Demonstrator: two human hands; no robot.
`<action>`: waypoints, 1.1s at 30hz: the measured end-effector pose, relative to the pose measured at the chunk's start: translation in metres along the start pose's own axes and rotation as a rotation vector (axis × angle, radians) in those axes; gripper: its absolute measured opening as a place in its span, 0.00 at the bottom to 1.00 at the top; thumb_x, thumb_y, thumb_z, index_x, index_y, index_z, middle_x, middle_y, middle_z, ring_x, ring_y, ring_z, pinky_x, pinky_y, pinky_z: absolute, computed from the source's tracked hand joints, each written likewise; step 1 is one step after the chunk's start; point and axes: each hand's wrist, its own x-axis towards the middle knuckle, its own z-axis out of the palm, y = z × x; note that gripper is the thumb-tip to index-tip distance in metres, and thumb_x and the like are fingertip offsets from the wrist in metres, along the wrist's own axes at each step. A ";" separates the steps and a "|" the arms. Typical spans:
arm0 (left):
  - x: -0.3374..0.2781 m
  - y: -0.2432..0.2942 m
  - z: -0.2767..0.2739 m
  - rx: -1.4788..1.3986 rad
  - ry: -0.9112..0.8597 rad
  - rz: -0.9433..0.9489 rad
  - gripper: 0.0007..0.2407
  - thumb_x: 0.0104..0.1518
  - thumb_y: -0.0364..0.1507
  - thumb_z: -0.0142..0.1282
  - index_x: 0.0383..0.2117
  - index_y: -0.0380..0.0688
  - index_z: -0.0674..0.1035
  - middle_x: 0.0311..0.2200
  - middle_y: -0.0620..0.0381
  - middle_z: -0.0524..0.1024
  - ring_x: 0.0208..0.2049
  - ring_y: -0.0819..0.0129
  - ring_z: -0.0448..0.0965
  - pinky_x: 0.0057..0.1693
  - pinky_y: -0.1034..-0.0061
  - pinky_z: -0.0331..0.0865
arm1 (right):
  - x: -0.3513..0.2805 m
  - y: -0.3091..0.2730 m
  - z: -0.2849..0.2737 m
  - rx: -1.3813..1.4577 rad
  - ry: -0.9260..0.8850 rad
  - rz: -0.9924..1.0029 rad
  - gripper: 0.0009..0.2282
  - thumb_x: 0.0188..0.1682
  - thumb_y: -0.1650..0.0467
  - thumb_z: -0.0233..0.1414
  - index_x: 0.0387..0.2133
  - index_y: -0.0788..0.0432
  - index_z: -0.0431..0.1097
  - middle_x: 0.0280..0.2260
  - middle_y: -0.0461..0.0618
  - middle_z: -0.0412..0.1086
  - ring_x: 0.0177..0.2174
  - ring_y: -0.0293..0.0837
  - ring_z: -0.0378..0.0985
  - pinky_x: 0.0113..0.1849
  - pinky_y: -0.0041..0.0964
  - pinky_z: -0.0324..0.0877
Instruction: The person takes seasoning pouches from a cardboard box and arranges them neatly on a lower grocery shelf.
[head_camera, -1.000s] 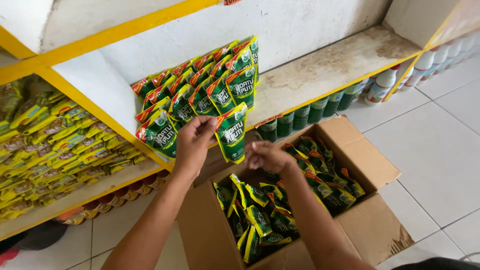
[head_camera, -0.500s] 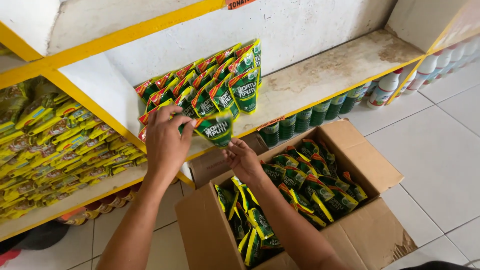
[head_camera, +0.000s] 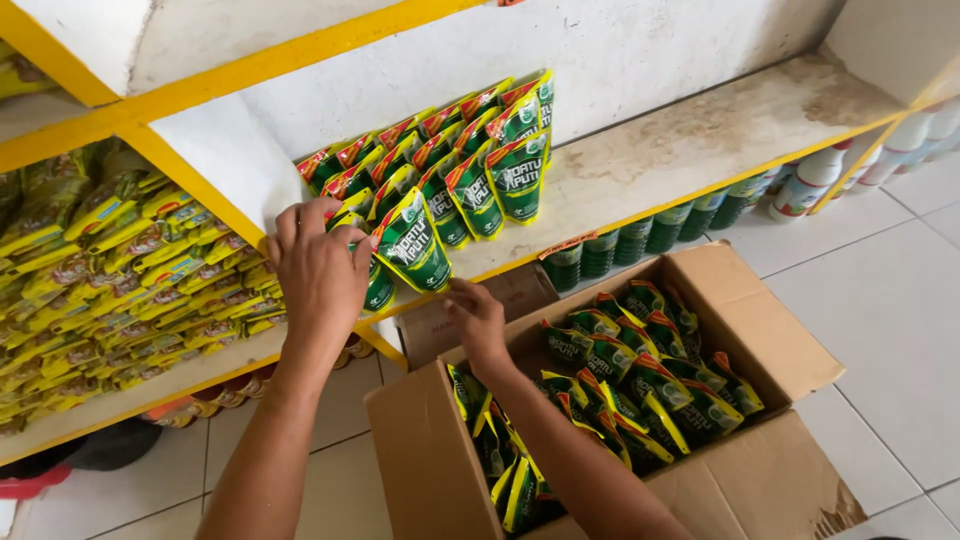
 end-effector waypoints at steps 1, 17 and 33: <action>-0.001 -0.002 0.001 0.020 0.006 -0.003 0.05 0.54 0.31 0.67 0.28 0.44 0.86 0.50 0.55 0.74 0.56 0.52 0.66 0.59 0.55 0.58 | -0.002 0.004 0.002 -0.115 -0.017 -0.069 0.17 0.47 0.84 0.52 0.51 0.68 0.70 0.43 0.53 0.72 0.38 0.40 0.77 0.43 0.33 0.73; -0.002 -0.008 -0.005 0.012 0.004 0.000 0.06 0.53 0.29 0.67 0.30 0.38 0.86 0.49 0.52 0.74 0.56 0.51 0.66 0.62 0.56 0.58 | -0.043 -0.022 0.014 -1.018 -0.221 -0.640 0.31 0.44 0.76 0.55 0.64 0.66 0.56 0.67 0.61 0.54 0.61 0.65 0.62 0.57 0.51 0.64; -0.001 -0.012 -0.004 0.042 -0.005 0.023 0.07 0.56 0.26 0.62 0.31 0.31 0.84 0.48 0.48 0.74 0.56 0.51 0.67 0.62 0.57 0.61 | -0.021 -0.035 0.022 -1.206 -0.317 -0.478 0.34 0.40 0.75 0.56 0.66 0.57 0.56 0.68 0.54 0.55 0.50 0.60 0.74 0.46 0.49 0.73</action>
